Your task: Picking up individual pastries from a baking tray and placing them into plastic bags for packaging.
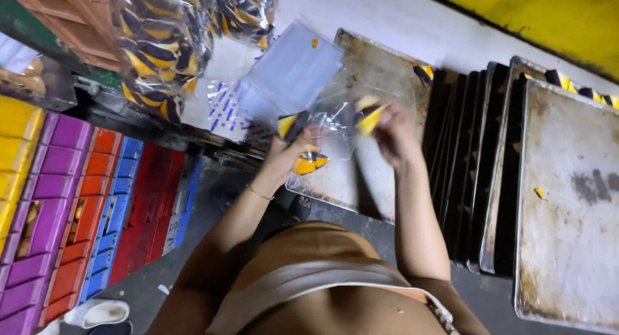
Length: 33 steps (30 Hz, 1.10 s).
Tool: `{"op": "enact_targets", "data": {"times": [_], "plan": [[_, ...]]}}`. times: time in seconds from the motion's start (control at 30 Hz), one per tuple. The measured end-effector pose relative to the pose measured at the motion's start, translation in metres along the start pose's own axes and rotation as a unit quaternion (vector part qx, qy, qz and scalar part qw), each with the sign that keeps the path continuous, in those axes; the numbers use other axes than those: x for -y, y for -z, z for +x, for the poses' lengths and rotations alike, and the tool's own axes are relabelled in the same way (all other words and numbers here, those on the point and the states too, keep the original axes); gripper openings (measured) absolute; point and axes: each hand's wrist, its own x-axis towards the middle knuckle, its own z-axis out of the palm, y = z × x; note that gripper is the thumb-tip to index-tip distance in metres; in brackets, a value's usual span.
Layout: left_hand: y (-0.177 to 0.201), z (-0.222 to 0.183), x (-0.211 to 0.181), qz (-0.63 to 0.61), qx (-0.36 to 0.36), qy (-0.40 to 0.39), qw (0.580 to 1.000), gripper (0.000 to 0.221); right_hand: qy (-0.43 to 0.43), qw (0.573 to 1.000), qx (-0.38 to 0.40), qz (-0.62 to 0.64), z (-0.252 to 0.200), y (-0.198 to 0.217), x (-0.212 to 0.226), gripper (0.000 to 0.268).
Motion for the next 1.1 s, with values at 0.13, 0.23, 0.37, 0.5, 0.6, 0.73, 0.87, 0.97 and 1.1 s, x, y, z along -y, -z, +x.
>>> {"op": "enact_targets", "data": {"times": [0.13,0.23,0.37,0.5,0.6,0.73,0.87,0.97,1.1], "plan": [[0.015,0.026,0.082,0.101,0.024,-0.042,0.994,0.053,-0.026,0.988,0.046,-0.143,-0.029,0.001,-0.002,0.039],[-0.006,0.018,0.067,0.165,0.004,-0.075,0.983,0.056,0.000,0.967,0.074,-0.245,-0.048,-0.029,0.049,0.045],[-0.026,0.012,0.058,0.098,0.008,-0.067,0.993,0.047,0.107,0.906,0.083,-0.401,-0.056,-0.045,0.058,0.029],[-0.041,0.018,0.037,-0.018,-0.020,-0.084,0.996,0.037,0.343,0.776,-0.026,-0.529,-0.067,-0.049,-0.004,0.011],[-0.013,0.040,0.042,-0.063,-0.047,-0.101,0.992,0.041,0.362,0.779,0.076,-0.507,-0.064,-0.089,0.005,0.033],[-0.004,0.042,0.003,-0.190,-0.052,-0.059,0.979,0.036,0.427,0.723,0.142,-0.524,-0.017,-0.074,-0.001,0.025],[0.022,0.081,0.010,-0.272,0.002,-0.056,0.961,0.056,0.242,0.965,-0.068,-0.081,0.003,-0.128,-0.046,0.058],[0.036,0.098,-0.019,-0.230,-0.067,-0.064,0.969,0.053,0.169,0.980,-0.063,-0.085,0.046,-0.170,-0.071,0.025],[0.083,0.149,-0.021,-0.169,-0.158,-0.085,0.969,0.073,0.326,0.921,-0.049,-0.207,0.163,-0.187,-0.092,0.014]]}}
